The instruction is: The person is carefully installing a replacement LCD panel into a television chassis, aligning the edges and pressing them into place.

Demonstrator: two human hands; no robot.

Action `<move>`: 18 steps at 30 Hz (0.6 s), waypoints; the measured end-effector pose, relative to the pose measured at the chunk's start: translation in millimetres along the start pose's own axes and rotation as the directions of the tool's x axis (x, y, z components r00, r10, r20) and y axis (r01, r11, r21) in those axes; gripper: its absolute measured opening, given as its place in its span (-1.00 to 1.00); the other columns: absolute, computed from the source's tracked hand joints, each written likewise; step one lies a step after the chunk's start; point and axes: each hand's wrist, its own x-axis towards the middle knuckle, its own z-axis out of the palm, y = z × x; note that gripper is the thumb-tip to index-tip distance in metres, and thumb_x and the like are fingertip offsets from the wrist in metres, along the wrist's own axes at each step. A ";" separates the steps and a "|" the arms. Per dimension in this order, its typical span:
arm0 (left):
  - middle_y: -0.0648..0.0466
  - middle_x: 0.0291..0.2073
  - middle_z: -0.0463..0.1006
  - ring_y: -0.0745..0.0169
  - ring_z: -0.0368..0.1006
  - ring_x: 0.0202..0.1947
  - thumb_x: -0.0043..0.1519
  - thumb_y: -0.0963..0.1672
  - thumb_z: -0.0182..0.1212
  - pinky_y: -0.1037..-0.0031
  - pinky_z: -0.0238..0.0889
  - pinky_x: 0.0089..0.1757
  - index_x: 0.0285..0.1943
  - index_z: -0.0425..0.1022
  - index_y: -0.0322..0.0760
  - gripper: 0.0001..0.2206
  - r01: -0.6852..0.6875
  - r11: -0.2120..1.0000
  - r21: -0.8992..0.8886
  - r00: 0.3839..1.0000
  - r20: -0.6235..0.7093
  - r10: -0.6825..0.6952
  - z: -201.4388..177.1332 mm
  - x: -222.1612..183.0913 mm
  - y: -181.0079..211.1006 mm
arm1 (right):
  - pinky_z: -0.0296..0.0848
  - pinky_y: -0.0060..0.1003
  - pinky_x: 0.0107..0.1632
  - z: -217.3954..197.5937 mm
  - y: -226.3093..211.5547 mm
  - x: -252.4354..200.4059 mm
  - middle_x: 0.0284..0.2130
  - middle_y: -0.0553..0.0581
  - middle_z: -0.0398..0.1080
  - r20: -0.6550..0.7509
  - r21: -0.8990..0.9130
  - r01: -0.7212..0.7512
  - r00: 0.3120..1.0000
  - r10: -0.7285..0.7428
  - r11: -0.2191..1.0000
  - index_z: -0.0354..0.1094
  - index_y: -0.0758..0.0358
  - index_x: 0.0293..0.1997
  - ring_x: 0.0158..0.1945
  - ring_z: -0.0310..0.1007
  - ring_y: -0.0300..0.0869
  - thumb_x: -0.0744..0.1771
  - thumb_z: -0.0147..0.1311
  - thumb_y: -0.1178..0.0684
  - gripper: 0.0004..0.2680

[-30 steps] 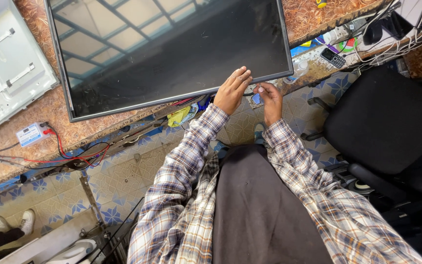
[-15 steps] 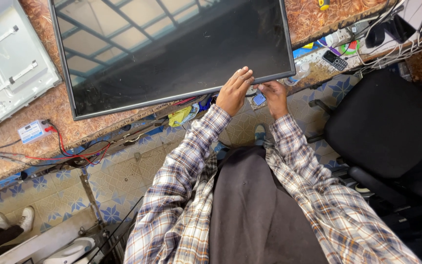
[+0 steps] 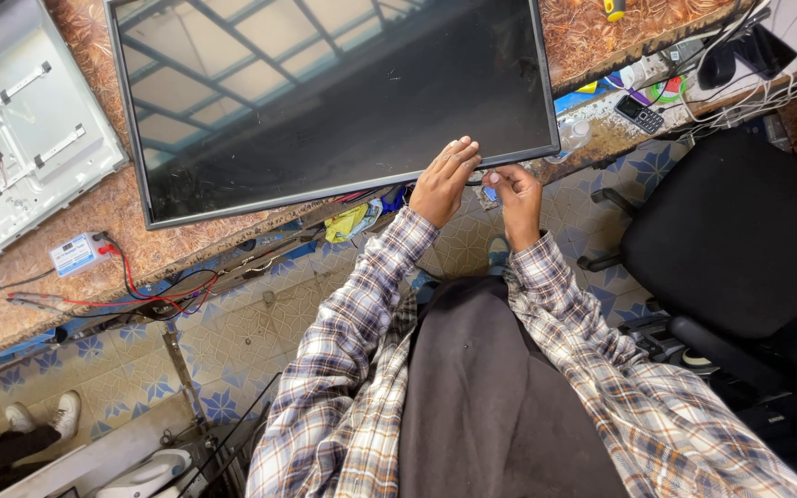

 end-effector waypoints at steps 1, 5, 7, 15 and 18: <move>-0.12 0.19 0.51 -0.09 0.37 0.31 0.40 -0.21 0.04 0.23 0.21 0.31 0.17 0.51 -0.38 -0.77 0.002 1.000 0.001 1.000 -0.002 -0.002 0.4 0.3 -0.3 | 0.48 -0.44 -0.07 -1.0 1.8 -1.0 -0.34 0.16 0.52 0.003 -0.001 0.000 1.000 0.000 1.000 0.47 0.34 -0.08 -0.23 0.55 -0.27 0.39 0.14 0.17 -0.92; -0.10 0.16 0.53 -0.07 0.40 0.29 0.40 -0.20 0.03 0.25 0.22 0.30 0.18 0.50 -0.35 -0.77 -0.010 1.000 0.023 1.000 0.008 0.009 1.6 -0.7 -0.4 | 0.51 -0.41 -0.08 0.5 -0.9 -7.9 -0.34 0.16 0.51 -0.021 -0.018 -0.024 1.000 0.024 1.000 0.46 0.38 -0.05 -0.24 0.55 -0.27 0.39 0.11 0.20 -0.91; -0.09 0.15 0.53 -0.06 0.40 0.28 0.40 -0.19 0.02 0.25 0.23 0.30 0.18 0.50 -0.35 -0.77 -0.010 0.999 0.043 1.000 0.000 0.010 0.7 2.1 -0.6 | 0.51 -0.43 -0.10 4.4 -5.2 -5.3 -0.34 0.14 0.51 -0.029 -0.029 -0.023 0.999 0.022 0.999 0.46 0.39 -0.05 -0.25 0.54 -0.28 0.40 0.08 0.21 -0.91; -0.05 0.01 0.48 -0.11 0.40 0.18 0.35 -0.22 -0.03 0.19 0.26 0.19 0.15 0.48 -0.31 -0.76 0.093 0.991 0.096 0.995 -0.035 -0.090 10.8 -10.8 11.1 | 0.38 -0.41 -0.10 -1.3 18.5 -6.3 -0.27 0.13 0.54 -0.047 -0.161 0.030 0.998 -0.038 0.987 0.48 0.33 -0.06 -0.15 0.44 -0.32 0.41 0.06 0.24 -0.92; 0.02 -0.05 0.43 -0.04 0.38 0.08 0.35 -0.20 -0.05 0.22 0.25 0.11 0.18 0.48 -0.23 -0.72 0.119 0.976 0.184 0.993 -0.033 -0.115 16.6 -18.9 8.6 | 0.36 -0.50 -0.24 -7.1 52.6 0.9 -0.34 0.15 0.54 -0.170 -0.014 -0.091 0.982 0.087 0.996 0.46 0.28 -0.14 -0.28 0.44 -0.31 0.39 0.05 0.25 -0.94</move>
